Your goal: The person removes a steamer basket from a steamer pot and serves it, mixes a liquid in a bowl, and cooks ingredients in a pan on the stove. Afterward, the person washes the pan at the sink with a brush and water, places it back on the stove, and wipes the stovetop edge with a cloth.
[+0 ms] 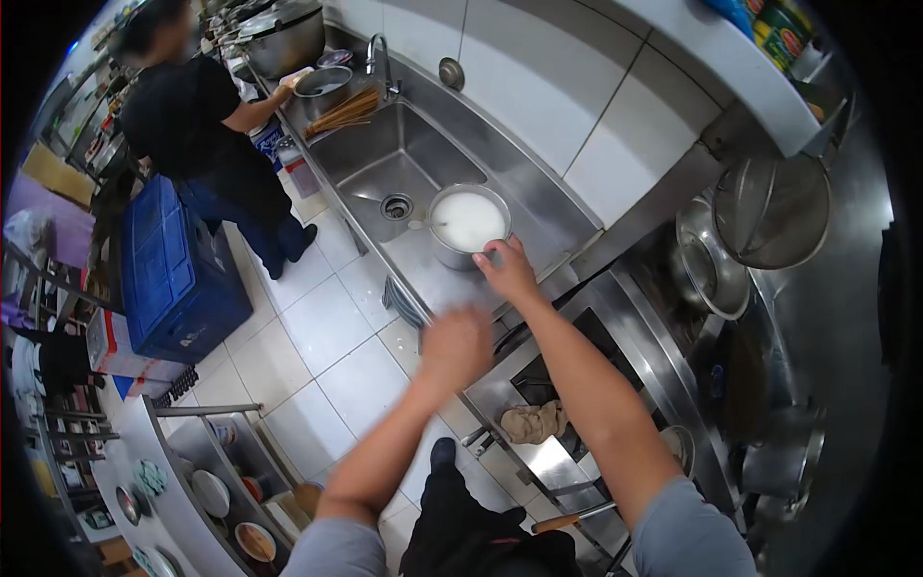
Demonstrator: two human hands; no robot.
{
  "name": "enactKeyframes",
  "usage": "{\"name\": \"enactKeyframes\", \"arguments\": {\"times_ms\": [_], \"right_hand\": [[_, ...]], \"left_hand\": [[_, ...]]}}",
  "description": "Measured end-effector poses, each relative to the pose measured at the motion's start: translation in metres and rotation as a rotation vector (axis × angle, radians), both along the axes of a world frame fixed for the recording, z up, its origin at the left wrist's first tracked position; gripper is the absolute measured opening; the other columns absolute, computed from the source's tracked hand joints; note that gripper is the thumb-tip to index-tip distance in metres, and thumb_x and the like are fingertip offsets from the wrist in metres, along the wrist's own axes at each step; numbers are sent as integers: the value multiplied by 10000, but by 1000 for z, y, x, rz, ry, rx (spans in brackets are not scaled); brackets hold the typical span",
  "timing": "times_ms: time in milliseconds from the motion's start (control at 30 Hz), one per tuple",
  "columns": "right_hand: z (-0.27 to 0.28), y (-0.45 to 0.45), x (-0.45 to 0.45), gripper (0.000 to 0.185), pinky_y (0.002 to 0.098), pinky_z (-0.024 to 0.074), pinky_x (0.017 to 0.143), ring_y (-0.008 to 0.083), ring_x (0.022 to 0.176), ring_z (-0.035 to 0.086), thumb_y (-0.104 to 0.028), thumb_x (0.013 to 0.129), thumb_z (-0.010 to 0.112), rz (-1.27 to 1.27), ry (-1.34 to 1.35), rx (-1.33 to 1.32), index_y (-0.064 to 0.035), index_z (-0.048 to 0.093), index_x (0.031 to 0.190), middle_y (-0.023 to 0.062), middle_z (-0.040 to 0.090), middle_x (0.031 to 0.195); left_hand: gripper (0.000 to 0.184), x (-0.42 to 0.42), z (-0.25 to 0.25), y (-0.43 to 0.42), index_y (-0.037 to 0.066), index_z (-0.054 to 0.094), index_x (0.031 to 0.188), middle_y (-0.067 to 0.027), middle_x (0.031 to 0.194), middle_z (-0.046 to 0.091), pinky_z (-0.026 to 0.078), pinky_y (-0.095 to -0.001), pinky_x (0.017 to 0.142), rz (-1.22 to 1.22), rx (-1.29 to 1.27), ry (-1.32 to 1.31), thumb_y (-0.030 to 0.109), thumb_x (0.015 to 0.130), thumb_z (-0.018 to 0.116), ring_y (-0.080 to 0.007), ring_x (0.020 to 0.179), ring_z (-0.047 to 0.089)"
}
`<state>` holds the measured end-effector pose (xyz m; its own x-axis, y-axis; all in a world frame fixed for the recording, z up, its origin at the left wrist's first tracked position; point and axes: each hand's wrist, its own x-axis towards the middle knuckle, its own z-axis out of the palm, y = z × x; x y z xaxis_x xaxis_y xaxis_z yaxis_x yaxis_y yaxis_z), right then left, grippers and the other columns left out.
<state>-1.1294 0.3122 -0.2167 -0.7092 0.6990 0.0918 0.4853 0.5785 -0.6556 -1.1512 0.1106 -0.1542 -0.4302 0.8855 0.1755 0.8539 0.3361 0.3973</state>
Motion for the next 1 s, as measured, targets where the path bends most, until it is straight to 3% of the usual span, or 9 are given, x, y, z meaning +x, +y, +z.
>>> {"name": "enactKeyframes", "arguments": {"times_ms": [67,167,233,433,567,633,867,933,1000], "right_hand": [[4,-6,-2,433,476,486,958,410,1197,558,-462,866,733,-25,14,-9,-89,613,1052,211,470,1412],[4,-16,6,440,479,496,916,397,1131,586,-443,843,765,-45,55,-1,-61,583,964,177,509,1351],[3,-22,16,447,480,498,901,394,1114,590,-430,828,784,-55,88,14,-53,572,941,170,520,1322],[0,-38,46,493,438,505,925,383,1163,583,-425,763,846,-46,187,-98,-53,551,896,159,504,1389],[7,-50,53,516,450,512,913,382,1159,587,-437,746,855,-87,181,-131,-61,530,886,144,493,1409],[6,-53,52,530,453,520,897,372,1177,584,-435,733,864,-122,149,-181,-68,509,875,130,472,1441],[8,-59,52,536,447,533,876,366,1174,601,-450,734,861,-148,228,-145,-85,488,860,115,427,1499],[16,-62,51,506,431,493,979,376,1303,521,-397,753,869,-177,230,-249,-76,492,859,155,389,1539],[11,-63,45,503,436,492,983,381,1309,513,-393,754,868,-211,227,-255,-78,491,863,169,373,1549]], "left_hand": [[164,-85,2,41,64,657,893,-140,889,654,503,-472,651,143,334,353,219,874,606,-318,797,646],[189,-135,-13,73,74,662,946,-135,893,682,532,-472,696,190,301,424,245,865,665,-356,834,680],[249,-144,-21,89,69,657,999,-174,979,709,568,-473,747,149,-197,99,283,874,676,-383,897,711],[216,-119,9,94,54,709,1016,-181,1002,735,589,-435,766,-4,-458,190,207,881,635,-344,927,734],[203,-104,27,106,66,741,999,-166,1008,744,592,-414,766,-56,-477,260,154,871,611,-320,934,740],[236,-96,39,112,93,762,1018,-145,1017,758,598,-375,731,-101,-556,339,151,923,554,-291,926,751],[243,-92,47,145,90,771,997,-133,1018,761,591,-399,731,-89,-569,381,169,935,550,-287,929,751],[213,-94,51,153,105,767,1006,-125,989,758,587,-388,757,-57,-601,392,187,853,645,-282,932,746],[200,-101,50,156,119,773,988,-114,975,760,585,-380,747,-132,-610,483,188,847,649,-269,914,748]]}}
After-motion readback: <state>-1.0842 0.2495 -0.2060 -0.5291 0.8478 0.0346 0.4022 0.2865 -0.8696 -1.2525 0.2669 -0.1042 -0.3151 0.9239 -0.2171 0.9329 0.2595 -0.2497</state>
